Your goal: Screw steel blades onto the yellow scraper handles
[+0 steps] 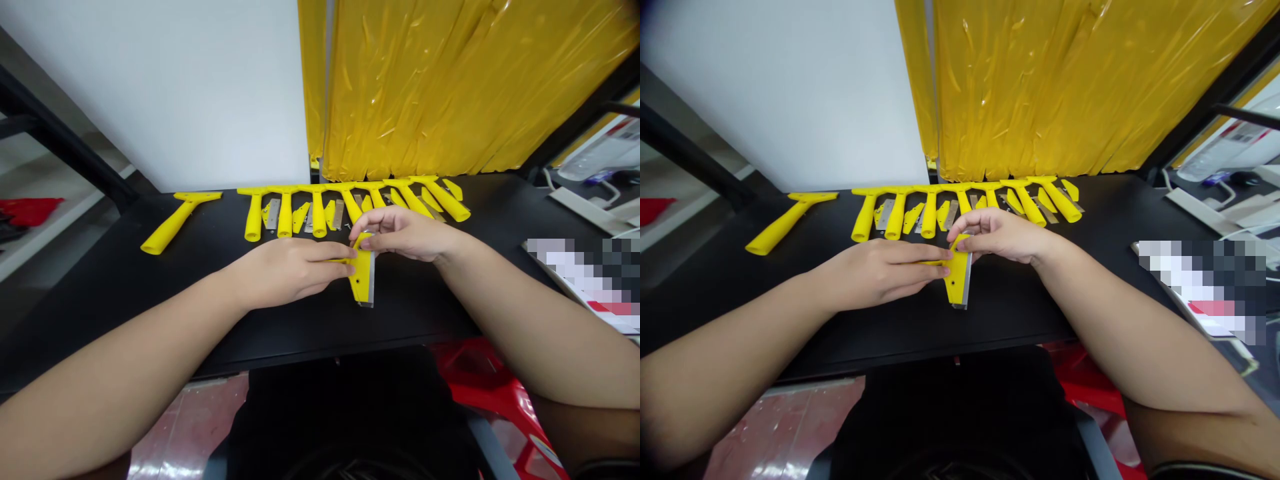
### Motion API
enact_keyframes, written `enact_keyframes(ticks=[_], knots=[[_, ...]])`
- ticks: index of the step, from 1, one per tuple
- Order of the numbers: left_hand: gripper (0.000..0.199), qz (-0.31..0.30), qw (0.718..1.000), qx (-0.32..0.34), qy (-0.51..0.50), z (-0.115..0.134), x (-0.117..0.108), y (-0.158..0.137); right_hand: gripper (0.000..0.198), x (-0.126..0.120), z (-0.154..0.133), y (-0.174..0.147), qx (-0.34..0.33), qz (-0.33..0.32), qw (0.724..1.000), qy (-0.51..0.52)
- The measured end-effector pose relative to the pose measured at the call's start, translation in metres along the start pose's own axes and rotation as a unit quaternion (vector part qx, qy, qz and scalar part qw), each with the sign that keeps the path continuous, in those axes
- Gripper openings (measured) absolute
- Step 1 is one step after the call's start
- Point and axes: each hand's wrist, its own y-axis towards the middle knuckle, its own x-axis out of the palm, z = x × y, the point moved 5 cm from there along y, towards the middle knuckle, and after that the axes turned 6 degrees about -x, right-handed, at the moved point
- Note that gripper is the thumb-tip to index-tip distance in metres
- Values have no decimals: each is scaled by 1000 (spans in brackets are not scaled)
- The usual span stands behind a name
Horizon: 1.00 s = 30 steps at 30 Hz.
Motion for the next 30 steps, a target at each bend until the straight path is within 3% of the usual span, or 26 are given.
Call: enact_keyframes(ticks=[13,20,27,30], knots=[[31,-23,1000,5,14,3,5,1,17,10,-5,4,-51,8,991,-127],[30,-28,999,4,-26,2,4,-1,15,14,-1,5,-34,-6,993,-113],[28,28,998,-26,-55,-9,-1,-3,33,1,0,7,-22,90,996,-16],[29,55,996,-61,-43,-17,-7,-4,26,-15,-1,8,-75,151,981,-93]])
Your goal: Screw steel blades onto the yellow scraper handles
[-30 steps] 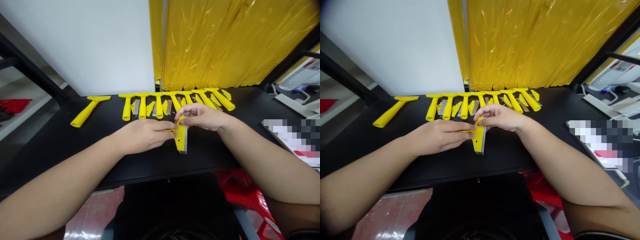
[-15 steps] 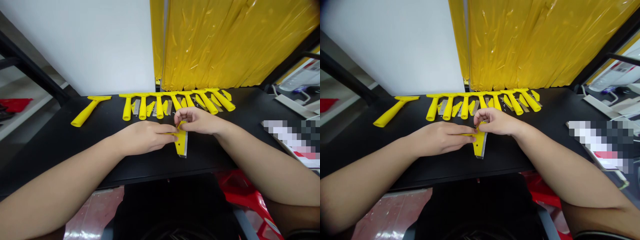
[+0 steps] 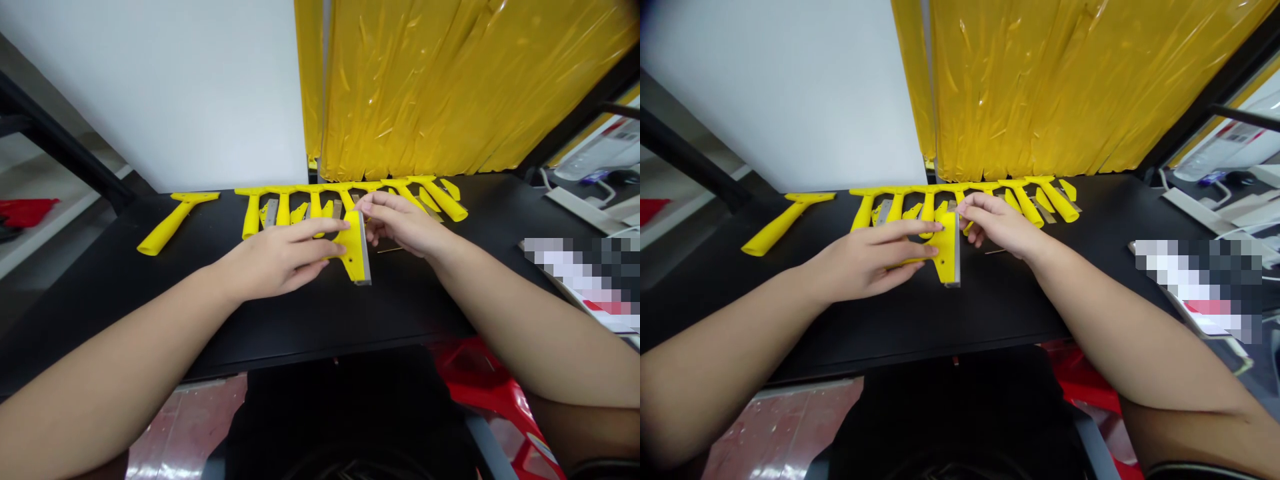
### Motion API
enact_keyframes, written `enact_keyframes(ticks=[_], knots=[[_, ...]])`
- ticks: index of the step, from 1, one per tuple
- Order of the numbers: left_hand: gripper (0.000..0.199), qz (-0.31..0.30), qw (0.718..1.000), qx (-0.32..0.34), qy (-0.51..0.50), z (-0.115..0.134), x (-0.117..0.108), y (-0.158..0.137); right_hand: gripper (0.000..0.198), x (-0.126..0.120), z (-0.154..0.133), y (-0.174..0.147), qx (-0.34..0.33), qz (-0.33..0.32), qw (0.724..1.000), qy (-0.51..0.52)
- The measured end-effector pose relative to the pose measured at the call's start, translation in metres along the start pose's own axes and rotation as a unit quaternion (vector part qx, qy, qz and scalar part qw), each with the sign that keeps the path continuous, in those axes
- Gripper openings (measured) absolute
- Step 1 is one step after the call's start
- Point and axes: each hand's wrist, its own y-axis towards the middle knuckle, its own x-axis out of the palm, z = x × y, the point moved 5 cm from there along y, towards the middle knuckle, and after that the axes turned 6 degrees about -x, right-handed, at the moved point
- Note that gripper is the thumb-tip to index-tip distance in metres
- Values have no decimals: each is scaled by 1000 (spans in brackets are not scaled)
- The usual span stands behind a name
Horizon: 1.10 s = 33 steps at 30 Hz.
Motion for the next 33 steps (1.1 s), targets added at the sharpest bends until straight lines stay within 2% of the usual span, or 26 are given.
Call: enact_keyframes(ticks=[2,4,7,10,15,20,25,28,33], knots=[[27,12,1000,-19,7,-6,-5,0,18,-4,-2,1,-61,-1,989,-133],[25,20,999,-32,16,-11,-8,0,9,1,-4,0,-112,-40,961,-251],[24,16,998,-51,31,-18,-9,0,8,17,-7,-4,-164,-115,918,-343],[23,6,997,-58,44,-20,-8,0,13,29,-8,-5,-167,-151,888,-401],[24,-9,998,-49,46,-17,-5,1,15,39,-6,-3,-141,-180,874,-429],[26,-22,997,-51,45,-16,-3,1,15,39,-7,-5,-138,-179,867,-445],[23,-1,997,-64,48,-21,-7,0,10,37,-9,-7,-153,-171,866,-445],[23,16,996,-80,35,-26,-10,-1,8,41,-10,-9,-194,-166,868,-425],[25,38,994,-97,30,-31,-13,-1,35,68,-13,-18,-272,-192,863,-379]])
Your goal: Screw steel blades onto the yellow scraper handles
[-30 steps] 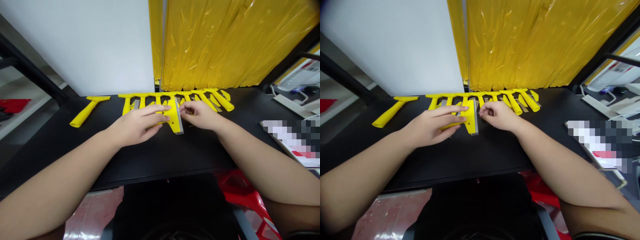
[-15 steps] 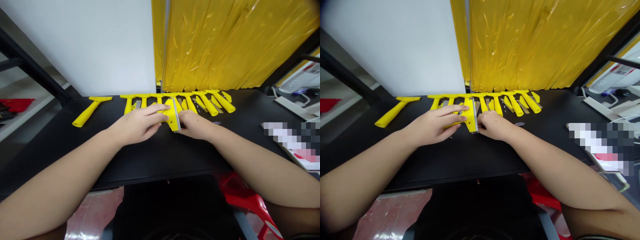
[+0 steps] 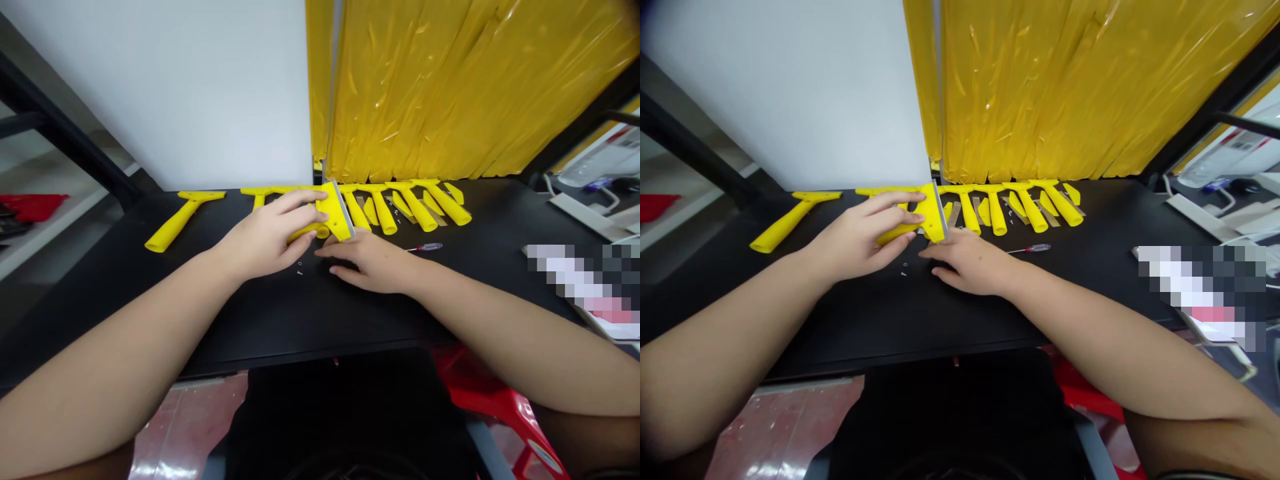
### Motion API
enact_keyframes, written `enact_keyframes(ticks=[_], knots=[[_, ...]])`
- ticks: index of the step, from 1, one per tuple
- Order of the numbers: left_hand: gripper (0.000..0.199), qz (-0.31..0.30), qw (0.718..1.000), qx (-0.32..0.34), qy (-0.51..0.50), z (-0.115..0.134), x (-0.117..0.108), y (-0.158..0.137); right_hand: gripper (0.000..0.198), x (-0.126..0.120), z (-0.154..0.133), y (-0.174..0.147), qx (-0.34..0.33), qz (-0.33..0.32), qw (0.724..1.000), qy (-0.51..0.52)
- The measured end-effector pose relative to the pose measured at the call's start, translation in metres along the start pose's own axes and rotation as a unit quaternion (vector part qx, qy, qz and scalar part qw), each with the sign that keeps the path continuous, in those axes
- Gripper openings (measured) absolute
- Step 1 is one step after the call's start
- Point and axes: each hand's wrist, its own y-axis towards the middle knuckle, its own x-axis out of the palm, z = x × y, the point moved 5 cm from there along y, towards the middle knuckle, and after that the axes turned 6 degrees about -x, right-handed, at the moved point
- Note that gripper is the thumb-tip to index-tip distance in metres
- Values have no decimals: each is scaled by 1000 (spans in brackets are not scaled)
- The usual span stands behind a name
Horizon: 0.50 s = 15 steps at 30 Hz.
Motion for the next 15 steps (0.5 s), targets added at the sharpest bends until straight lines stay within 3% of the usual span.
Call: enact_keyframes(ticks=[7,15], knots=[[24,3,1000,14,18,2,1,0,40,32,-15,15,-82,-48,995,-38],[21,-14,999,17,29,3,5,-1,26,8,-13,4,-79,-37,996,-21]])
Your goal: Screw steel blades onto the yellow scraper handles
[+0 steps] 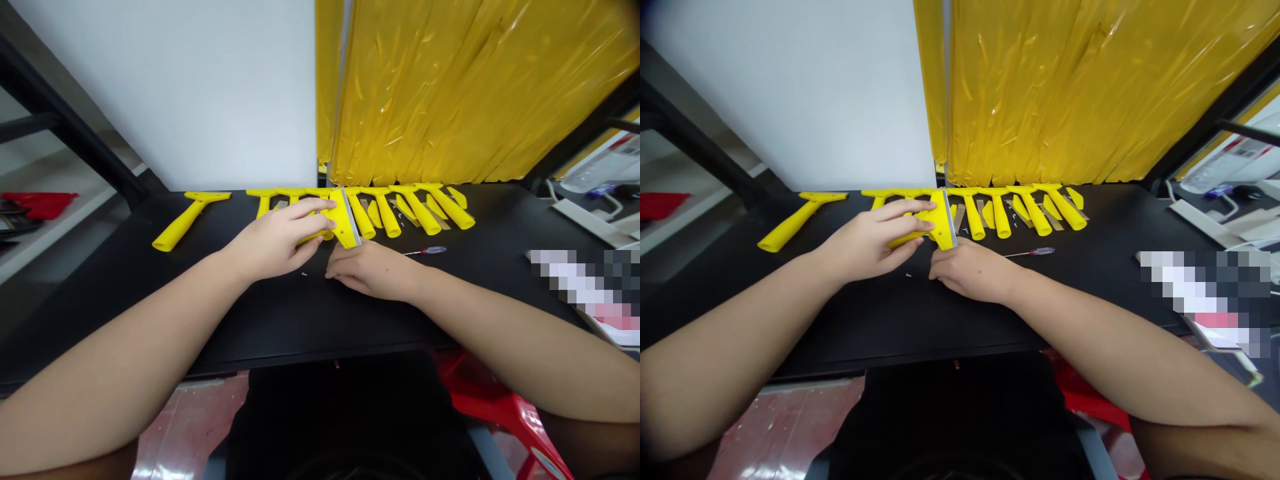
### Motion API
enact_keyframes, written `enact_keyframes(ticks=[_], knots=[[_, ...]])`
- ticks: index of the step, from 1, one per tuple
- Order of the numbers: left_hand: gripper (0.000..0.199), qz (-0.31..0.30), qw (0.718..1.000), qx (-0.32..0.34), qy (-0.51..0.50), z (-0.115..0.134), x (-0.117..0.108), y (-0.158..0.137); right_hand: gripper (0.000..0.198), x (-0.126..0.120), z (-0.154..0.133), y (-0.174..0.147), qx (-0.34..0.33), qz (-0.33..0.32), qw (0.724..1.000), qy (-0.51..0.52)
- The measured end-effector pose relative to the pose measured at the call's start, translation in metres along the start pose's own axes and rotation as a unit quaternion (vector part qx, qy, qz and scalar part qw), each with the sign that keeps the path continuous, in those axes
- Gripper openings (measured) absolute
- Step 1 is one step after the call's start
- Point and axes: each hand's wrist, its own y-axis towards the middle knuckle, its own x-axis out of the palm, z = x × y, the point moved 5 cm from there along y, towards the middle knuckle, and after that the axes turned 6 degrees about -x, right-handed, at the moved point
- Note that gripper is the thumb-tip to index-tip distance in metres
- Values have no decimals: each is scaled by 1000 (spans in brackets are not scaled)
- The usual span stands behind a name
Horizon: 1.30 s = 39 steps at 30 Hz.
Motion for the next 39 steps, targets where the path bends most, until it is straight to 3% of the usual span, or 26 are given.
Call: enact_keyframes(ticks=[7,10,12,14,16,18,23,29,39], knots=[[23,-16,1000,-13,6,-1,2,-1,20,-12,-6,-11,31,-42,997,61],[23,-21,1000,-15,10,-3,4,-1,21,-26,-2,-20,84,-42,989,117],[23,-25,1000,-11,10,-4,6,-1,17,-40,6,-26,138,7,979,150],[23,-28,1000,-3,11,-2,8,-2,10,-55,15,-32,180,111,963,168],[24,-32,999,7,21,1,10,-2,5,-63,21,-36,199,207,943,169],[26,-34,999,14,38,5,12,-2,5,-62,22,-36,198,245,936,158],[24,-39,997,18,59,15,15,-2,9,-49,10,-24,142,203,966,79],[25,-47,997,14,63,20,19,-2,13,-51,4,-20,100,198,975,20],[28,-61,993,18,104,27,24,-2,11,-48,14,-21,185,204,959,62]])
